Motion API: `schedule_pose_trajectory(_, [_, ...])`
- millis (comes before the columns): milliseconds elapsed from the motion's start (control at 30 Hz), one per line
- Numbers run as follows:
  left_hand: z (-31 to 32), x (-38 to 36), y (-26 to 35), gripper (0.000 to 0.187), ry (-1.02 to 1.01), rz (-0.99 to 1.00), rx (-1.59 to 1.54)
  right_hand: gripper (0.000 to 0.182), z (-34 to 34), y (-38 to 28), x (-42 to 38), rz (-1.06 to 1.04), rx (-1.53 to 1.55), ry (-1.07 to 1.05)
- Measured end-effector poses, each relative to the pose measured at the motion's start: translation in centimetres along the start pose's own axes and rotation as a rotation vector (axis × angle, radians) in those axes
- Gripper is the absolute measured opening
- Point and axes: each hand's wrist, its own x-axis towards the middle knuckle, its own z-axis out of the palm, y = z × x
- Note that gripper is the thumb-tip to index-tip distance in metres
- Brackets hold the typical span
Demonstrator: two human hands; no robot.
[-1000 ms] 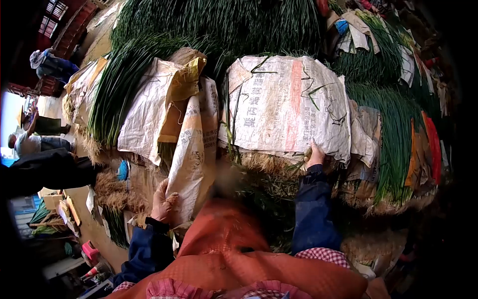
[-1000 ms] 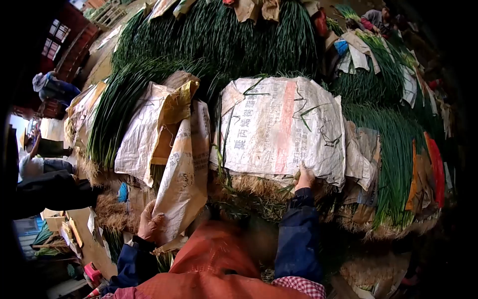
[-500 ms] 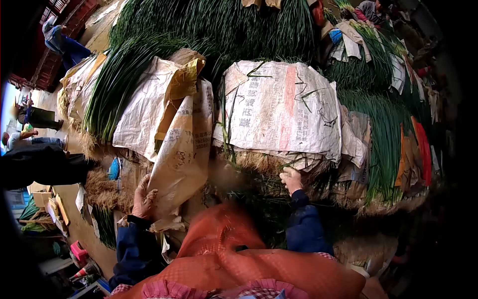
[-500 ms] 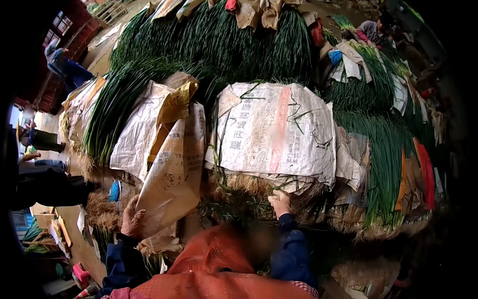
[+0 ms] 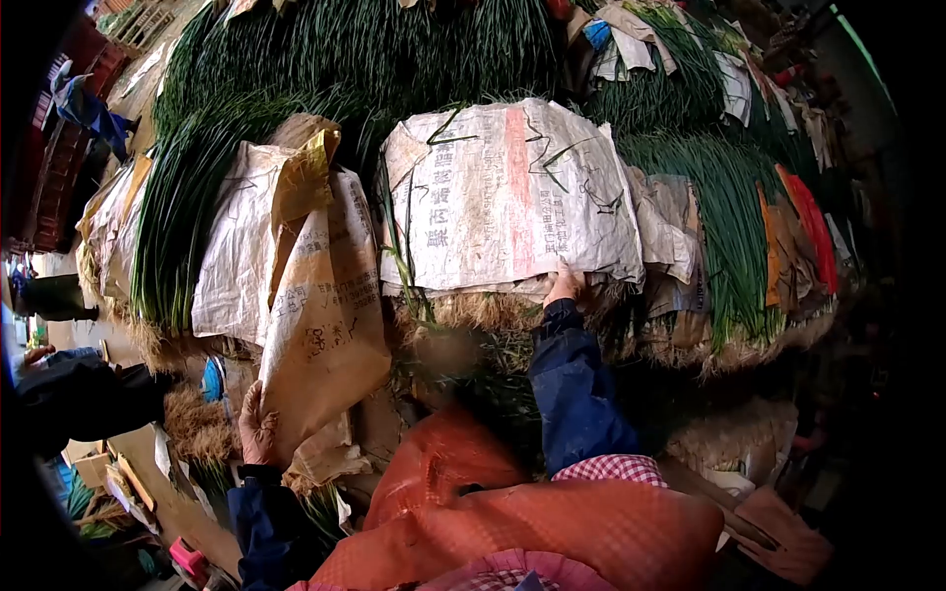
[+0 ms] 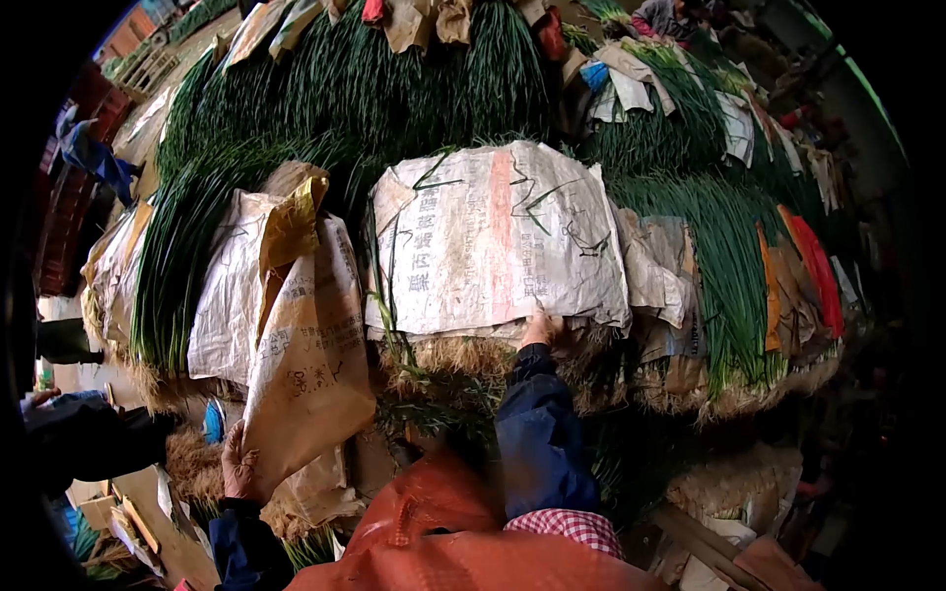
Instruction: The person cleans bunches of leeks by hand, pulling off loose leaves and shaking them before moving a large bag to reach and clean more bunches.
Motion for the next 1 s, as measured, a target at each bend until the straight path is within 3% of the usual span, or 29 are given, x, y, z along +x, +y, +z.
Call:
schedule_pose_trajectory(33, [0.7, -0.1, 0.7, 0.047, 0.005, -0.032, -0.119, 0.025, 2.0, -3.4, -2.3, 0.141, 0.055, 0.035])
schedule_pose_trajectory(100, [1.0, 0.0, 1.1, 0.047, 0.0, -0.058, -0.065, 0.028, 3.8, -5.8, -1.7, 0.273, 0.301, -0.156])
schedule_pose_trajectory(133, [0.8, 0.1, 1.3, 0.047, 0.006, -0.065, -0.036, 0.032, 4.5, -5.2, 1.0, 0.188, 0.286, -0.161])
schedule_pose_trajectory(200, [-0.1, 0.4, 1.0, 0.047, -0.039, -0.022, 0.013, 0.028, 4.9, -7.2, 2.3, -0.324, -0.34, -0.053])
schedule_pose_trajectory(267, [0.0, 0.4, 1.6, 0.047, -0.023, -0.025, -0.013, 0.022, 4.9, -12.7, -3.5, -0.417, -0.553, -0.227])
schedule_pose_trajectory(300, [-0.1, 0.5, 2.0, 0.048, -0.025, -0.011, 0.032, 0.041, 4.7, -13.0, -4.0, -0.661, -0.61, -0.287])
schedule_pose_trajectory(400, [-0.5, 0.4, 2.2, 0.05, -0.043, -0.014, 0.136, 0.037, 3.8, -14.7, -5.5, -0.51, -1.097, -0.134])
schedule_pose_trajectory(433, [-0.7, 0.4, 1.2, 0.05, -0.02, -0.012, 0.069, 0.041, 4.2, -16.4, -9.4, -0.732, -1.116, -0.085])
schedule_pose_trajectory(467, [-0.8, 0.4, 0.9, 0.049, -0.002, -0.036, 0.098, 0.045, 4.0, -11.2, -4.5, -1.273, -1.155, 0.166])
schedule_pose_trajectory(533, [-0.8, 0.5, 0.5, 0.049, -0.05, -0.029, 0.192, 0.044, 8.0, -17.7, -13.7, -0.543, -0.89, -0.361])
schedule_pose_trajectory(567, [-0.6, 0.7, 0.4, 0.049, -0.067, -0.067, 0.204, 0.042, 9.9, -18.0, -13.5, -0.614, -1.122, -0.439])
schedule_pose_trajectory(600, [-0.5, 0.9, 0.4, 0.049, -0.074, -0.094, 0.217, 0.04, 12.6, -17.0, -15.0, -0.811, -0.811, -0.521])
schedule_pose_trajectory(633, [-0.4, 1.1, 0.2, 0.048, -0.065, -0.115, 0.195, 0.026, 15.0, -17.7, -17.5, -1.021, -0.895, -0.491])
schedule_pose_trajectory(667, [-0.8, 1.4, -0.3, 0.048, -0.07, -0.111, 0.147, 0.017, 18.0, -15.5, -17.3, -1.333, -0.666, -0.46])
schedule_pose_trajectory(700, [-0.3, 1.3, 0.9, 0.049, -0.088, -0.108, 0.172, 0.013, 20.3, -14.6, -18.1, -1.611, -0.616, -0.194])
schedule_pose_trajectory(767, [-0.5, 1.3, 1.8, 0.05, -0.1, -0.104, 0.221, 0.02, 20.0, -14.6, -16.9, -1.436, -0.663, -0.121])
schedule_pose_trajectory(800, [-0.6, 1.2, 2.1, 0.05, -0.08, -0.098, 0.234, 0.027, 19.0, -14.5, -15.4, -1.289, -0.512, -0.186])
schedule_pose_trajectory(833, [-0.3, 0.9, 2.4, 0.05, -0.06, -0.094, 0.243, 0.022, 16.6, -13.4, -13.2, -0.952, -0.345, -0.345])
schedule_pose_trajectory(867, [-0.2, 0.6, 2.5, 0.05, -0.038, -0.093, 0.247, 0.017, 13.2, -15.4, -13.6, -0.839, -0.383, -0.257])
schedule_pose_trajectory(900, [-1.0, 0.4, 0.7, 0.052, -0.058, -0.053, 0.274, 0.025, 8.1, -11.1, -8.3, -0.251, 0.219, -0.226])
schedule_pose_trajectory(933, [-0.4, 0.4, 0.6, 0.052, -0.044, -0.093, 0.242, 0.032, 5.5, -10.3, -8.4, -0.19, 0.131, -0.075])
schedule_pose_trajectory(967, [0.4, 0.3, 0.6, 0.052, -0.031, -0.134, 0.212, 0.032, 3.2, -6.9, -6.6, -0.212, 0.048, -0.06])
schedule_pose_trajectory(1000, [1.0, 0.3, 0.6, 0.052, -0.02, -0.173, 0.185, 0.031, 2.2, -2.7, -4.0, 0.055, 0.04, 0.134])
